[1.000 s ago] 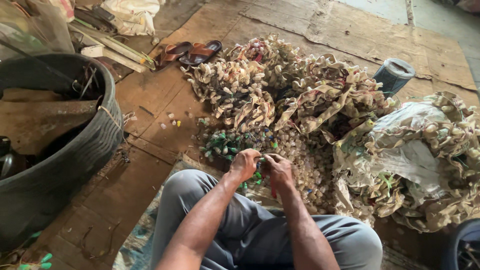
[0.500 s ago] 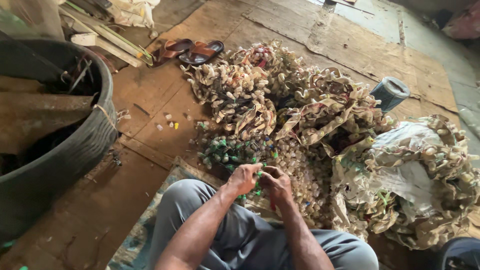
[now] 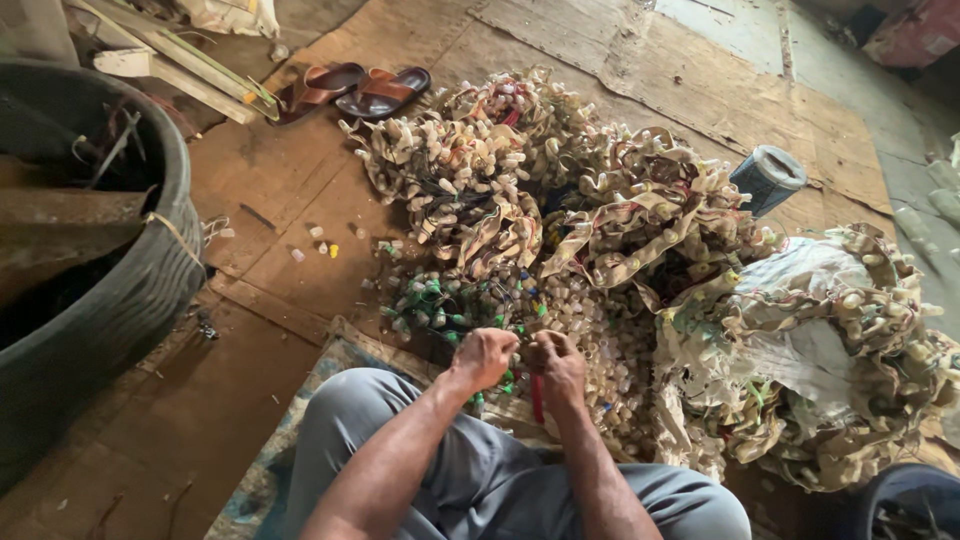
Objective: The person sits on the floor and repeatedly inserts small plastic light bulbs into sockets on a wire string using pliers. They handle the bulbs and sockets one at a time, cutting or adjusting wires as needed, and place the assembled sections on the floor.
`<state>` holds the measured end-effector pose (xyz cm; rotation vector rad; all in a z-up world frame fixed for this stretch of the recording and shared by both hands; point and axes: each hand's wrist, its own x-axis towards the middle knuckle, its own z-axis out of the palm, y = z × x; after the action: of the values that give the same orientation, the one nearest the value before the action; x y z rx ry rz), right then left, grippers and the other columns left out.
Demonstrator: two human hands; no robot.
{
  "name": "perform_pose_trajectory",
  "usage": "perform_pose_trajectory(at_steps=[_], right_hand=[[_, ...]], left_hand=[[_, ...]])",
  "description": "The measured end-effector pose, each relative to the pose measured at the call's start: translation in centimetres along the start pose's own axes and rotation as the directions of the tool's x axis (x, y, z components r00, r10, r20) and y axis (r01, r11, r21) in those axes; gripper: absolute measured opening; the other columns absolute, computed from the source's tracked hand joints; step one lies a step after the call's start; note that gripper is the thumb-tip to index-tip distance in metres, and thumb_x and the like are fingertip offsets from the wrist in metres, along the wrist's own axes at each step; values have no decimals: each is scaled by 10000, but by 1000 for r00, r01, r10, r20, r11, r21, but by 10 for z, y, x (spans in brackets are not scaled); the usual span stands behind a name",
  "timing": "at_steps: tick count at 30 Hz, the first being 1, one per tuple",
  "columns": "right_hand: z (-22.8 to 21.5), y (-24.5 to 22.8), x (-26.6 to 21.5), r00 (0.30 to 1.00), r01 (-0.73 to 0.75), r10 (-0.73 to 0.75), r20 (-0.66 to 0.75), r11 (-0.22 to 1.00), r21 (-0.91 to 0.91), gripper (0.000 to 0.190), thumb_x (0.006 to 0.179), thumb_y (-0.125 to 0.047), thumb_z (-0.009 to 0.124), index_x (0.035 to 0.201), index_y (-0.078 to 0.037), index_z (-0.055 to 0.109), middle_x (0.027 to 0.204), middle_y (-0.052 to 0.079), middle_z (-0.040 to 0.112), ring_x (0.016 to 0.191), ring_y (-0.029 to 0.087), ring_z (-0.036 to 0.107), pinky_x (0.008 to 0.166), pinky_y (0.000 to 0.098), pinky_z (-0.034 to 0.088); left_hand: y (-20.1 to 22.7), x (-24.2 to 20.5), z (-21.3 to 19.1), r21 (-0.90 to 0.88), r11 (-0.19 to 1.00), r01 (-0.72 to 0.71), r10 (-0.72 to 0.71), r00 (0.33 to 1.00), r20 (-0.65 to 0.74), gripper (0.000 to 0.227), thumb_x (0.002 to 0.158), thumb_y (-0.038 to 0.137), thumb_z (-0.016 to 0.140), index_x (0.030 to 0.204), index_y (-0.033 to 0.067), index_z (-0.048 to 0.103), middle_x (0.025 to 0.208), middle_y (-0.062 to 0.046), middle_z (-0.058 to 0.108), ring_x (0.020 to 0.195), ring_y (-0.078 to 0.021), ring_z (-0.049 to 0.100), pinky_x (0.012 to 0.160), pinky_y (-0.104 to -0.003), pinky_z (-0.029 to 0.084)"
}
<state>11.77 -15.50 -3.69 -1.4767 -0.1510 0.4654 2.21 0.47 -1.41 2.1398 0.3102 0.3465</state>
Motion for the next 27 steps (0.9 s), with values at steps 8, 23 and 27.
perform_pose_trajectory(at_steps=[8,23,27], right_hand=[[-20,5,-22,913,196,-377,154,75,-978,631,647,-308,869,1119,55,661,1001,262,702,873,451,689,673,549,541],[-18,-37,-47,817,-451,475,326,880,-151,368,844,-20,658,1208,-18,603,1020,160,696,872,258,701,739,435,608],[-1,-37,-89,695,-717,690,203,688,113,442,761,36,537,1198,-33,551,1008,214,709,875,378,736,719,563,638]], left_hand=[[-20,16,4,-140,989,38,-60,986,-153,273,873,291,690,1030,101,807,1034,-156,765,959,-325,740,845,-398,577],[-36,35,-29,-235,966,104,-186,915,-357,212,818,252,682,810,64,778,775,-151,751,725,-300,751,700,-389,581],[-36,44,-30,-207,959,191,-251,915,-316,212,796,273,710,821,80,793,787,-145,763,736,-301,749,694,-393,579]])
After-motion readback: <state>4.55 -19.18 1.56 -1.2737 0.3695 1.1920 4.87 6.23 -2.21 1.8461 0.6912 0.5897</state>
